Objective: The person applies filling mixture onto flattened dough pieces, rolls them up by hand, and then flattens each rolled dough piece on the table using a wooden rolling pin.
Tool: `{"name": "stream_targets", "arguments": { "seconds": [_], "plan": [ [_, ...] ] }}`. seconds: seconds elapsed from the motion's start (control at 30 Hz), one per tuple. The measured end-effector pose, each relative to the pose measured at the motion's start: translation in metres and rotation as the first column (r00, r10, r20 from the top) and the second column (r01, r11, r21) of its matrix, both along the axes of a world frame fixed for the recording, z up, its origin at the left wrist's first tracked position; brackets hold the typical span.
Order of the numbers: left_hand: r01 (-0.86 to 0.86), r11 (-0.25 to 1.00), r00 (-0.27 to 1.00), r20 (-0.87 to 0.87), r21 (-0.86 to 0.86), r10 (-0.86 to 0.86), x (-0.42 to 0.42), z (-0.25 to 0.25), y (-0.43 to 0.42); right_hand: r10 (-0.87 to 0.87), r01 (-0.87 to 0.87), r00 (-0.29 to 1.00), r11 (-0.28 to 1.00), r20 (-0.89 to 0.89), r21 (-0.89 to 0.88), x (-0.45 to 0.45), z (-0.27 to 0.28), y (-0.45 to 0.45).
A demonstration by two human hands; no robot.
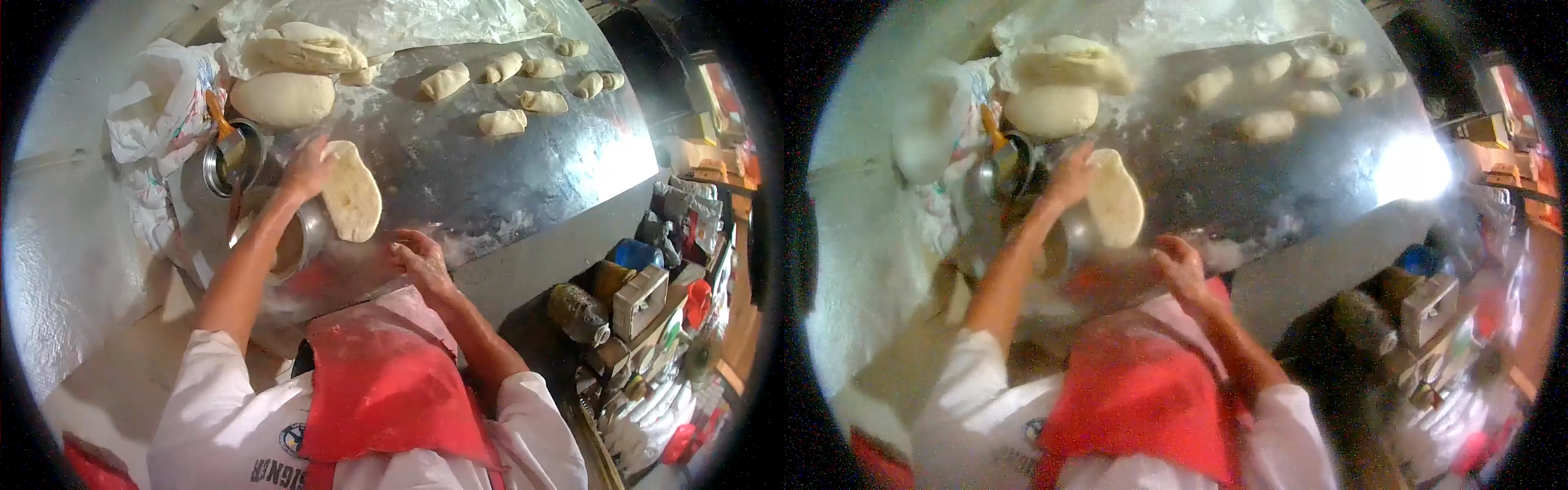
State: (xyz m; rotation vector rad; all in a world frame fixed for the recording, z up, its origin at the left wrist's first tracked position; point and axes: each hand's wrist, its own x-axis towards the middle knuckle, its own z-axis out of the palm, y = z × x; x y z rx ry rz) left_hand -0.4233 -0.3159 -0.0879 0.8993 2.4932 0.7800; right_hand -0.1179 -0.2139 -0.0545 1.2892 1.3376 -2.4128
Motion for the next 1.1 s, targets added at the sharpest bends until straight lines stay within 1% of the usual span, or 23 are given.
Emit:
{"name": "stream_targets", "arguments": {
  "seconds": [0.07,0.1,0.13,0.2,0.23,0.3,0.33,0.37,0.4,0.43,0.5,0.53,0.6,0.67,0.7,0.73,0.83,0.9,0.93,1.0,1.03,1.07,1.1],
  "plan": [
    [0.040,0.995,0.999,0.012,-0.091,-0.039,0.007,0.007,0.012,-0.049,0.049,0.999,0.998,-0.005,-0.051,-0.015,-0.001,-0.024],
    [-0.026,0.997,0.982,0.183,-0.072,0.039,0.008,0.015,0.015,-0.132,0.133,0.991,0.988,0.025,-0.074,-0.023,0.011,-0.033],
    [-0.015,0.998,0.981,0.190,-0.066,0.027,0.008,0.014,0.010,-0.216,0.220,0.975,0.971,0.057,-0.094,-0.029,0.020,-0.041],
    [0.281,0.960,0.955,-0.110,0.022,-0.277,0.012,0.013,0.002,-0.300,0.307,0.949,0.949,0.096,-0.067,-0.037,0.023,-0.054],
    [0.294,0.955,0.951,-0.109,0.028,-0.289,0.017,0.014,-0.003,-0.368,0.375,0.921,0.926,0.126,-0.045,-0.041,0.023,-0.058],
    [0.502,0.864,0.848,-0.172,-0.038,-0.501,0.030,0.016,-0.014,-0.424,0.425,0.896,0.905,0.132,0.023,-0.047,0.011,-0.069],
    [0.509,0.860,0.846,-0.164,-0.037,-0.507,0.030,0.021,-0.012,-0.465,0.457,0.875,0.885,0.136,0.084,-0.048,0.007,-0.076],
    [0.380,0.924,0.922,0.090,-0.042,-0.376,0.025,0.030,-0.004,-0.471,0.463,0.871,0.882,0.141,0.086,-0.054,0.015,-0.078],
    [0.250,0.965,0.919,0.333,-0.081,-0.210,0.021,0.035,0.003,-0.477,0.467,0.865,0.879,0.156,0.097,-0.060,0.025,-0.079],
    [0.255,0.964,0.917,0.336,-0.075,-0.216,0.017,0.032,0.005,-0.482,0.470,0.859,0.876,0.171,0.108,-0.063,0.031,-0.077],
    [0.267,0.958,0.964,0.007,-0.107,-0.267,0.006,0.030,0.008,-0.422,0.417,0.891,0.907,0.165,0.067,-0.064,0.029,-0.073],
    [0.270,0.957,0.963,0.005,-0.107,-0.271,0.005,0.028,0.009,-0.357,0.359,0.920,0.933,0.160,0.018,-0.065,0.028,-0.072],
    [0.487,0.836,0.868,0.032,-0.255,-0.496,0.008,0.025,0.013,-0.331,0.335,0.923,0.942,0.194,0.015,-0.069,0.024,-0.071],
    [0.539,0.792,0.824,-0.016,-0.288,-0.566,0.036,0.037,0.006,-0.310,0.315,0.924,0.949,0.223,0.013,-0.070,0.013,-0.071],
    [0.580,0.750,0.779,-0.055,-0.317,-0.625,0.049,0.042,0.002,-0.306,0.287,0.931,0.951,0.201,0.117,-0.068,-0.002,-0.072],
    [0.585,0.746,0.775,-0.053,-0.318,-0.630,0.054,0.040,-0.002,-0.299,0.258,0.936,0.941,0.183,0.218,-0.069,0.002,-0.072],
    [0.643,0.734,0.752,-0.004,-0.217,-0.659,0.057,0.041,-0.005,-0.301,0.264,0.943,0.936,0.139,0.234,-0.054,0.023,-0.062],
    [0.481,0.830,0.862,-0.017,-0.283,-0.506,0.044,0.062,0.004,-0.334,0.295,0.930,0.928,0.152,0.229,-0.040,-0.001,-0.062],
    [0.488,0.827,0.859,-0.015,-0.278,-0.512,0.050,0.056,0.006,-0.362,0.322,0.917,0.920,0.167,0.221,-0.034,-0.009,-0.062],
    [0.519,0.769,0.818,-0.044,-0.373,-0.573,0.064,0.042,0.004,-0.360,0.315,0.914,0.920,0.185,0.235,-0.033,-0.008,-0.062],
    [0.561,0.771,0.793,-0.072,-0.301,-0.605,0.076,0.045,0.000,-0.358,0.308,0.912,0.920,0.200,0.243,-0.035,-0.008,-0.062],
    [0.561,0.770,0.791,-0.076,-0.304,-0.606,0.086,0.050,-0.003,-0.360,0.311,0.912,0.919,0.196,0.242,-0.035,-0.012,-0.063],
    [0.625,0.746,0.773,0.046,-0.230,-0.633,0.094,0.055,-0.005,-0.376,0.332,0.909,0.915,0.180,0.230,-0.033,-0.019,-0.063]
  ]
}}
